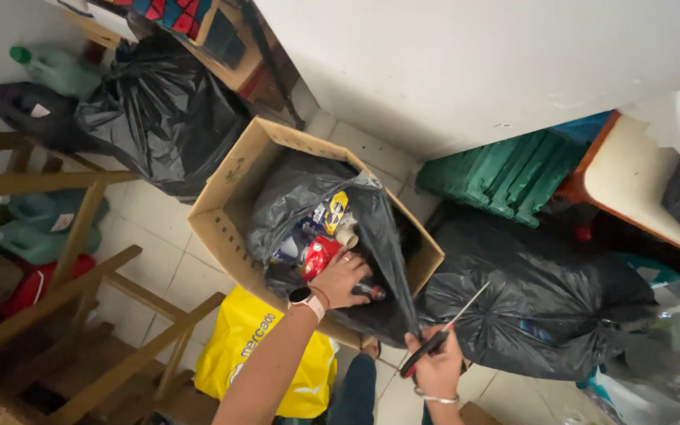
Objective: Cutting and sorting plastic bottles into a cardboard box for recycling
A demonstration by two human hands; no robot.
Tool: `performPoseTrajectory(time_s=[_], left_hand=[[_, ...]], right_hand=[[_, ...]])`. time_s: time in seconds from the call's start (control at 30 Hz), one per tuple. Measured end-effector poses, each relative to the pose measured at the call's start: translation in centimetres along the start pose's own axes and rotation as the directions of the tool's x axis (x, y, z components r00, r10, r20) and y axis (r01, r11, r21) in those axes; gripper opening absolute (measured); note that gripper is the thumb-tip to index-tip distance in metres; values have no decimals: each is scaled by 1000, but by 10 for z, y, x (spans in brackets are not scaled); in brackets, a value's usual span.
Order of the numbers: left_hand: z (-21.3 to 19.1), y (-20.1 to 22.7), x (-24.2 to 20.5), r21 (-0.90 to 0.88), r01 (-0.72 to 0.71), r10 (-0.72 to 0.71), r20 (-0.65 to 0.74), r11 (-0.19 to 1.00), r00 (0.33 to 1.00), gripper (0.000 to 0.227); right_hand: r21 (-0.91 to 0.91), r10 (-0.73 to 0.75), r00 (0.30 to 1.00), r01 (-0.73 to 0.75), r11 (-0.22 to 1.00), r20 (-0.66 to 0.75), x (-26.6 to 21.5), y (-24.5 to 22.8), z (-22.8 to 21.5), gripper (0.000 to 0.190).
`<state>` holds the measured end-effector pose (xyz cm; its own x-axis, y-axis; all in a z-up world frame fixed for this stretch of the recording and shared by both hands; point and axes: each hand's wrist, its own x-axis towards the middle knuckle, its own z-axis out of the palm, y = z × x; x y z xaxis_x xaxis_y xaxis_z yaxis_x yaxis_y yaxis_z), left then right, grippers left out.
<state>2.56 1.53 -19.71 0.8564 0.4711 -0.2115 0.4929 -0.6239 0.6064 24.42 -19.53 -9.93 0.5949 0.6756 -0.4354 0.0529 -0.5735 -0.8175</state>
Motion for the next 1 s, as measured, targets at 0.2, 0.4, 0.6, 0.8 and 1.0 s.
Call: performPoseTrajectory(time_s=[0.2, 0.4, 0.6, 0.8, 1.0], left_hand=[[28, -23, -1, 51, 75, -71, -62, 996, 996, 85], [80, -23, 16, 146, 179, -163, -115, 973, 980, 99], [92, -42, 19, -25, 236, -237, -68, 972, 969, 84], [117, -55, 31, -109, 258, -265, -47, 960, 963, 80], [179, -87, 48, -143, 329, -342, -79, 933, 936, 87]], right_hand=[[-30, 174, 985, -174, 984, -5, -8, -8, -1, 34], [29, 103, 995, -103, 994, -2, -12, 9, 4, 38], [3, 110, 994, -110, 994, 25, -20, 4, 8, 34], [159, 208, 977, -200, 967, -37, -28, 18, 18, 34], [-64, 122, 991, -126, 990, -59, -25, 29, 30, 34]])
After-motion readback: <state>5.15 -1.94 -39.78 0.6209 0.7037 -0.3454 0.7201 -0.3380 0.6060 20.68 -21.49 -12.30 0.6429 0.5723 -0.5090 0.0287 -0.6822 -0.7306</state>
